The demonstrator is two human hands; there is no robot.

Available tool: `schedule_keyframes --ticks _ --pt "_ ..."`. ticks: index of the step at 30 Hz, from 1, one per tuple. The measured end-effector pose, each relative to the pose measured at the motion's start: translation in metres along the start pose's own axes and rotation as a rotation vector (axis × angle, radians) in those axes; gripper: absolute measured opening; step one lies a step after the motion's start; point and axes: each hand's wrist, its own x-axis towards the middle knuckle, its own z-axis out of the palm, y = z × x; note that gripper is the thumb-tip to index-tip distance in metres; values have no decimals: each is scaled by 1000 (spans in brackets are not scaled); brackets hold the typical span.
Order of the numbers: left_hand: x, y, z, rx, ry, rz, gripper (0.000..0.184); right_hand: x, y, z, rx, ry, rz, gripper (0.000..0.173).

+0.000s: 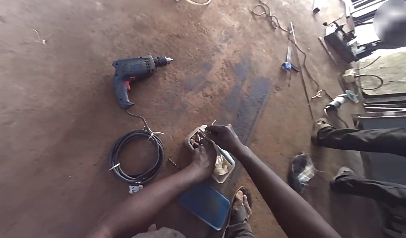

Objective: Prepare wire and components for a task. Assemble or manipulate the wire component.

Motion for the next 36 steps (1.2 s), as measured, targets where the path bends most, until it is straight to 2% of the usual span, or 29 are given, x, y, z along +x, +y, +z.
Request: schedule_keyframes --ticks 2,7,9,13,16,18,22,24,26,28,30,32,34,36 --pt "-3 2 2 -5 -29 9 62 3 3 7 -16 19 -92 12" --pt "-6 0 5 -39 -6 54 46 9 7 11 -124 -49 -394 17" --pt "-6 2 6 1 5 37 45 11 12 18 -161 3 -463 15" --pt "-4 2 9 70 -4 45 50 11 29 35 -156 124 -527 10" --pt "-4 0 7 65 -36 53 50 13 29 39 -105 108 -450 8" --pt "-5 -3 7 26 -20 65 49 16 23 34 -90 -9 -337 12" --pt "-6 -6 17 20 83 103 44 30 -2 14 -277 -580 -91 18" --pt "-7 -7 20 25 105 115 47 34 -12 8 -296 -679 -27 20" --pt "-10 -10 11 10 59 97 56 27 -20 -7 -190 -505 10 25" --pt "-10 -16 0 -62 43 90 59 8 -18 -23 -57 -131 -24 25" --pt "-5 -25 -7 -127 85 93 50 -13 -11 -27 -8 180 10 17" --pt "1 -36 -15 -151 184 107 37 -38 -10 -24 0 255 128 12" --pt "8 -46 -19 -141 288 101 25 -61 -5 -9 13 204 190 14" --pt "11 -53 -20 -102 371 108 22 -79 -1 17 -6 131 200 21"
